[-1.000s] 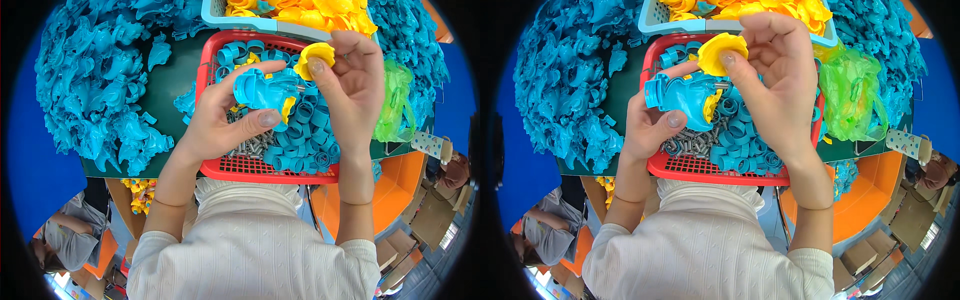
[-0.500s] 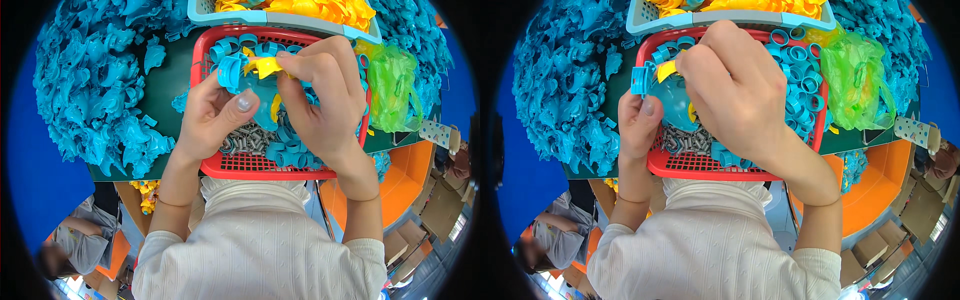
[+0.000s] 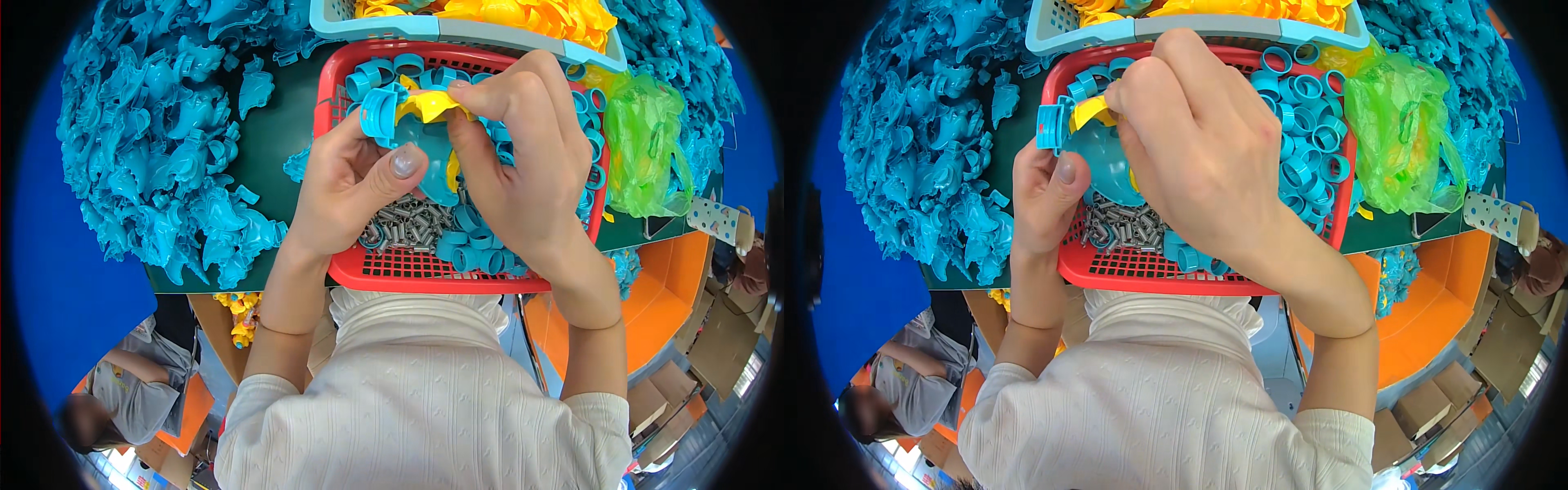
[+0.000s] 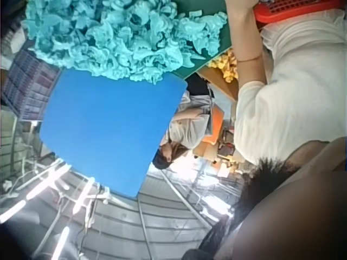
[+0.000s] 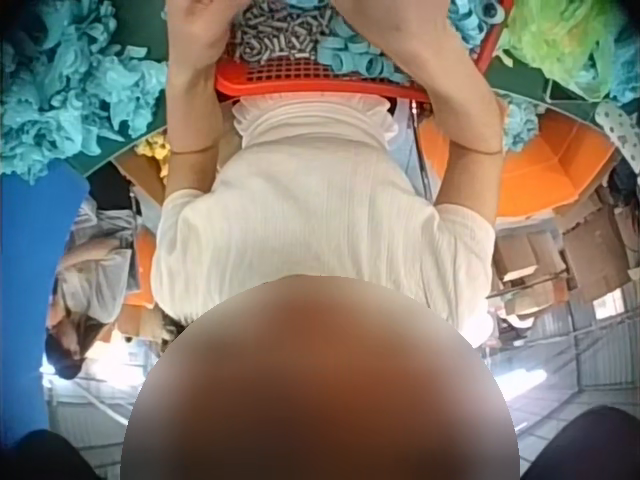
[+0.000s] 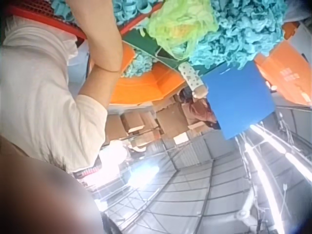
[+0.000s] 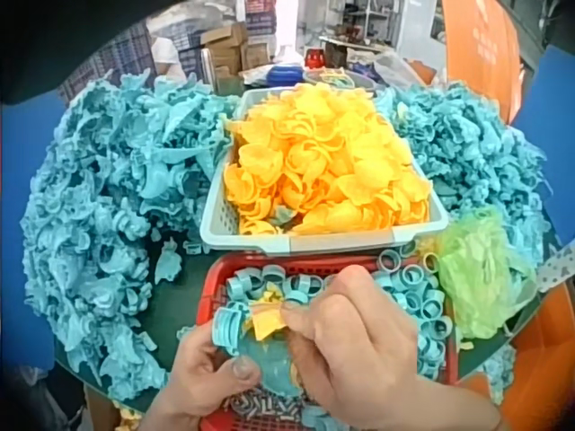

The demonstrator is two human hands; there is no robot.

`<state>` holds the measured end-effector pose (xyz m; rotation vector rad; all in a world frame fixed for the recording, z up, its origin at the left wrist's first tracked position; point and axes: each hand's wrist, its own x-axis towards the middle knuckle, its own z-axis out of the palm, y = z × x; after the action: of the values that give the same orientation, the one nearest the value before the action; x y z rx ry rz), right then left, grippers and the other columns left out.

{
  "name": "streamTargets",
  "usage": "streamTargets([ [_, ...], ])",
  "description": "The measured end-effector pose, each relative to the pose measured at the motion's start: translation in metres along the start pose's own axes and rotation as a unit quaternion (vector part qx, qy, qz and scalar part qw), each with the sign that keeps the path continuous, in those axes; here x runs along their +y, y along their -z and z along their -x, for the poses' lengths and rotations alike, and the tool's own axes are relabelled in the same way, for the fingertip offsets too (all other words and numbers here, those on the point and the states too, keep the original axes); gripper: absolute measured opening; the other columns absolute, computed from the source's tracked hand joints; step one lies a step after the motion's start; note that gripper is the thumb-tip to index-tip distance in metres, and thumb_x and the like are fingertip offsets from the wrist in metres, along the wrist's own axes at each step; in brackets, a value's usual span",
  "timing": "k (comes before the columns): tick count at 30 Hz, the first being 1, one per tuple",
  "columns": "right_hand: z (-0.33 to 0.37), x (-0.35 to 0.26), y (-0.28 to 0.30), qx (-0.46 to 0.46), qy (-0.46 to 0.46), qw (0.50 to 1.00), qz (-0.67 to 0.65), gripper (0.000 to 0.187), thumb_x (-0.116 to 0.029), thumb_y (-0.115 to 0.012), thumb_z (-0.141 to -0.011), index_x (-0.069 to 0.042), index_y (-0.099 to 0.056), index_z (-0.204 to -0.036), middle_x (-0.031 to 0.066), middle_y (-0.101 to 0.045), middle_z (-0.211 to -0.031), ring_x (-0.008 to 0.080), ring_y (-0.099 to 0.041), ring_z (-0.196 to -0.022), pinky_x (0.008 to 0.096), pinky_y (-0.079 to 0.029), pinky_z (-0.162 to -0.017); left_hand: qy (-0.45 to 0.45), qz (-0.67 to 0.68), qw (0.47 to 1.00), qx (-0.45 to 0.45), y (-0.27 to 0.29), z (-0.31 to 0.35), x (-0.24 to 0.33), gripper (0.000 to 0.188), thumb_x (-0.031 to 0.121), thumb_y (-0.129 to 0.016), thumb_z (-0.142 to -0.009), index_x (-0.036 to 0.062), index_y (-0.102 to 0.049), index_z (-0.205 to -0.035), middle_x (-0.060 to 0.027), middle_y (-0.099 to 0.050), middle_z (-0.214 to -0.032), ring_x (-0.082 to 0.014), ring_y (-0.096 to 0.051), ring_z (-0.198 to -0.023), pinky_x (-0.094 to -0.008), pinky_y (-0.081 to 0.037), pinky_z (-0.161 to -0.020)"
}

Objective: Assembling small plastic dinosaur toys by inserting yellow parts into blue shells.

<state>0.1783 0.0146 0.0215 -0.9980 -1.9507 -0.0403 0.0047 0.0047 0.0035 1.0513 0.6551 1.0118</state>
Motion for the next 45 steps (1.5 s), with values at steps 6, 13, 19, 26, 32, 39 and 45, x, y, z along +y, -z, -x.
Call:
streamTargets([
  [6, 0.002, -0.002, -0.002, 0.015, 0.021, 1.0, 0.001, 0.03, 0.014, -0.064, -0.063, -0.001, -0.056, -0.087, 0.0097, -0.055, -0.075, 0.0216, -0.054, -0.068, 0.0277, -0.045, -0.057, -0.02, -0.006, 1.0, -0.004, 0.005, 0.004, -0.002, 0.042, 0.024, -0.064, -0.083, -0.0013, -0.05, -0.113, -0.0039, -0.058, -0.086, -0.0087, -0.057, -0.073, -0.0225, -0.05, -0.061],
  [13, -0.004, -0.007, 0.0, -0.023, -0.037, 0.999, -0.011, 0.026, 0.013, -0.063, -0.064, 0.0, -0.056, -0.086, 0.009, -0.057, -0.078, 0.0218, -0.056, -0.071, 0.0288, -0.046, -0.058, -0.01, 0.032, 0.999, -0.032, 0.004, -0.002, -0.002, 0.041, 0.024, -0.061, -0.085, -0.003, -0.049, -0.113, -0.0059, -0.059, -0.086, -0.0127, -0.06, -0.075, -0.0284, -0.055, -0.063],
  [19, -0.008, -0.006, 0.003, -0.075, -0.135, 0.985, -0.079, 0.019, 0.009, -0.063, -0.068, 0.0, -0.058, -0.084, 0.0061, -0.058, -0.076, 0.0163, -0.062, -0.076, 0.0232, -0.05, -0.063, -0.047, -0.018, 0.999, -0.004, 0.001, -0.008, -0.006, 0.043, 0.023, -0.062, -0.084, -0.0027, -0.05, -0.116, -0.007, -0.059, -0.093, -0.0114, -0.06, -0.077, -0.0258, -0.054, -0.062],
  [26, -0.011, -0.009, 0.009, -0.117, -0.198, 0.969, -0.086, 0.013, 0.005, -0.062, -0.073, 0.002, -0.057, -0.085, 0.0067, -0.063, -0.077, 0.0139, -0.065, -0.071, 0.0235, -0.052, -0.065, -0.044, -0.074, 0.996, -0.016, -0.001, -0.009, -0.001, 0.055, 0.023, -0.064, -0.082, -0.0001, -0.043, -0.128, -0.007, -0.056, -0.111, -0.0086, -0.057, -0.078, -0.0235, -0.053, -0.062],
  [32, -0.014, -0.01, 0.015, -0.116, -0.137, 0.982, -0.052, 0.016, -0.002, -0.064, -0.073, -0.003, -0.057, -0.088, 0.0091, -0.063, -0.075, 0.0214, -0.063, -0.065, 0.0282, -0.048, -0.056, -0.061, -0.067, 0.996, -0.023, -0.001, -0.01, -0.003, 0.053, 0.021, -0.063, -0.083, -0.0023, -0.043, -0.126, -0.0087, -0.056, -0.112, -0.0104, -0.058, -0.08, -0.0236, -0.054, -0.063],
  [39, -0.013, -0.005, 0.011, -0.147, -0.083, 0.978, -0.122, 0.038, -0.007, -0.065, -0.075, -0.001, -0.056, -0.111, 0.011, -0.061, -0.104, 0.021, -0.06, -0.097, 0.0295, -0.045, -0.085, -0.08, 0.001, 0.996, 0.034, 0.005, -0.008, -0.006, 0.05, 0.023, -0.063, -0.083, -0.0022, -0.043, -0.121, -0.0124, -0.055, -0.109, -0.017, -0.06, -0.091, -0.0276, -0.055, -0.067],
  [45, -0.008, -0.003, 0.019, -0.036, -0.262, 0.941, -0.209, 0.028, -0.005, -0.06, -0.081, 0.0, -0.053, -0.108, 0.0089, -0.06, -0.091, 0.0133, -0.059, -0.081, 0.0246, -0.047, -0.072, -0.091, 0.007, 0.995, 0.047, 0.001, -0.014, 0.002, 0.054, 0.017, -0.062, -0.084, 0.0025, -0.035, -0.128, -0.0099, -0.054, -0.109, -0.0133, -0.058, -0.087, -0.0245, -0.052, -0.071],
])
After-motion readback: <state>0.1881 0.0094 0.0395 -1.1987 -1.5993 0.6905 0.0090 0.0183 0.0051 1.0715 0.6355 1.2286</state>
